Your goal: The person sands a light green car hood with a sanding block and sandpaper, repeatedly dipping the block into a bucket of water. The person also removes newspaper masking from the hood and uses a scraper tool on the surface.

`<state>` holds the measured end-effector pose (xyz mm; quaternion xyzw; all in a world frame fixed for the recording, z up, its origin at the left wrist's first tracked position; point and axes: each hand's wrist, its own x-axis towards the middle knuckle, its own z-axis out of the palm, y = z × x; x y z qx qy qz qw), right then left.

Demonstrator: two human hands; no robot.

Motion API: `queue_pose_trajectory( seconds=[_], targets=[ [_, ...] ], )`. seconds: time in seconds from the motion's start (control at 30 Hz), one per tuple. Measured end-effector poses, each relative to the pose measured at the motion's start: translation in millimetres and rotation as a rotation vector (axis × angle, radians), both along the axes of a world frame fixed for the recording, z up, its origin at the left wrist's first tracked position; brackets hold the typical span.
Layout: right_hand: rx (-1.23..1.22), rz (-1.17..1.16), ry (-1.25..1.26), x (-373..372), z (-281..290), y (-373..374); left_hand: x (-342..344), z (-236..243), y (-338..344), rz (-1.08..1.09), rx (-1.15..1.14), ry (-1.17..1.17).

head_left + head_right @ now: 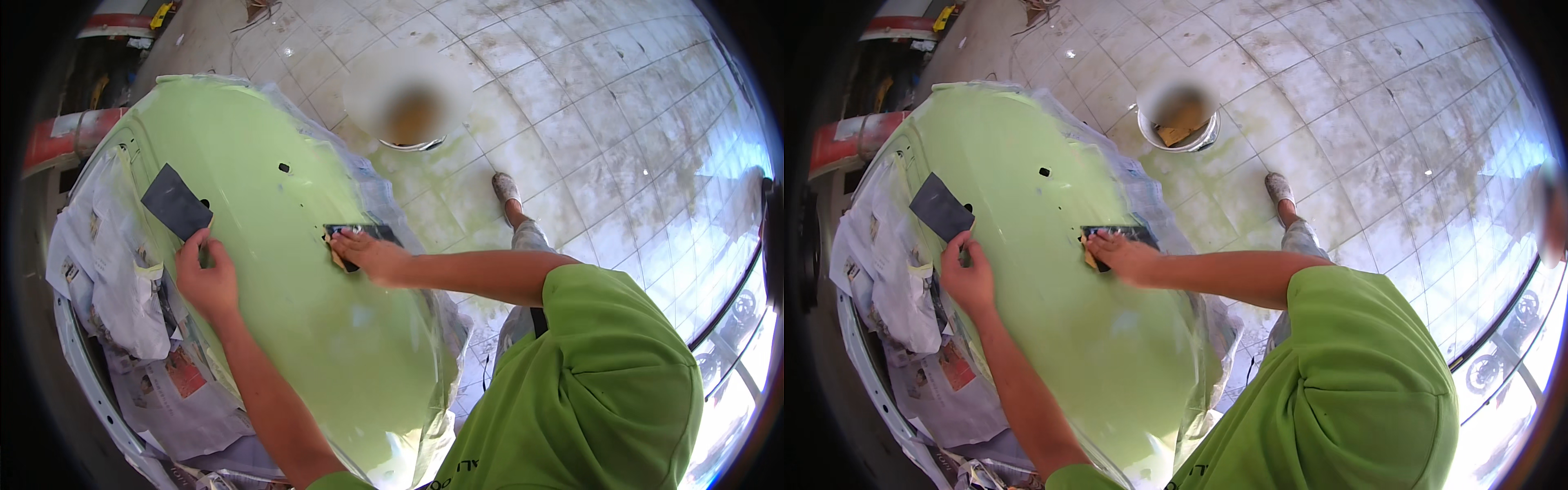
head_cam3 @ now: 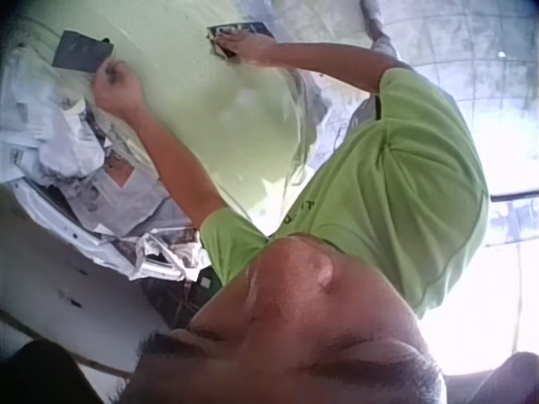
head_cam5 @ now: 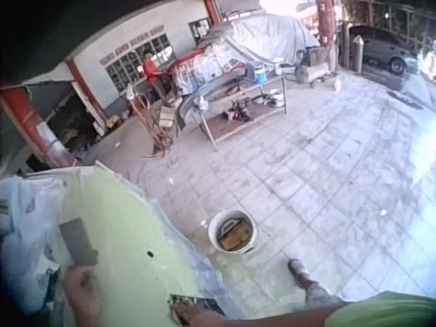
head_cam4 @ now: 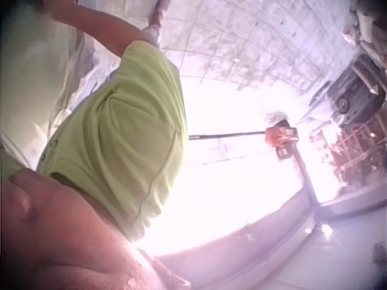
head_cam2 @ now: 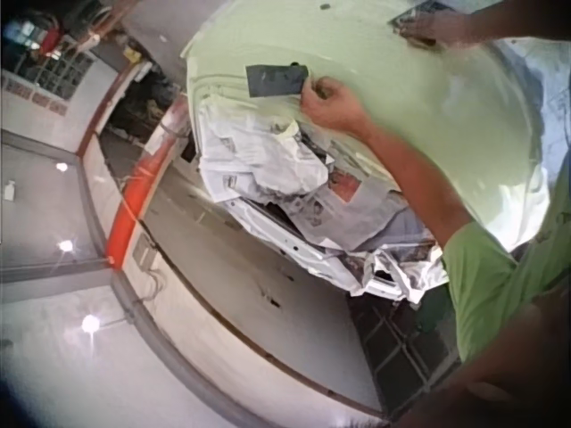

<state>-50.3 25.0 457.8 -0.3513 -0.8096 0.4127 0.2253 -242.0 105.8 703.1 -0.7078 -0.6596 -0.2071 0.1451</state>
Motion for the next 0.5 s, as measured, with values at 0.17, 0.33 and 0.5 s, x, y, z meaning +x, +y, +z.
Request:
queue_pose_trajectory(
  seconds=[0.17, 0.33, 0.5],
  targets=[
    [0.242, -0.201, -0.064, -15, -17, 102, 6, 0, 10, -0.026, 0.003, 0.019],
    [-0.059, -0.213, 0.26, -29, -5, 79, 4, -2, 8, -0.026, 0.009, 0.0],
    [-0.308, -0.32, 0.113, -38, 45, 116, 11, -3, 9, 0.019, -0.007, -0.064]
  ],
)
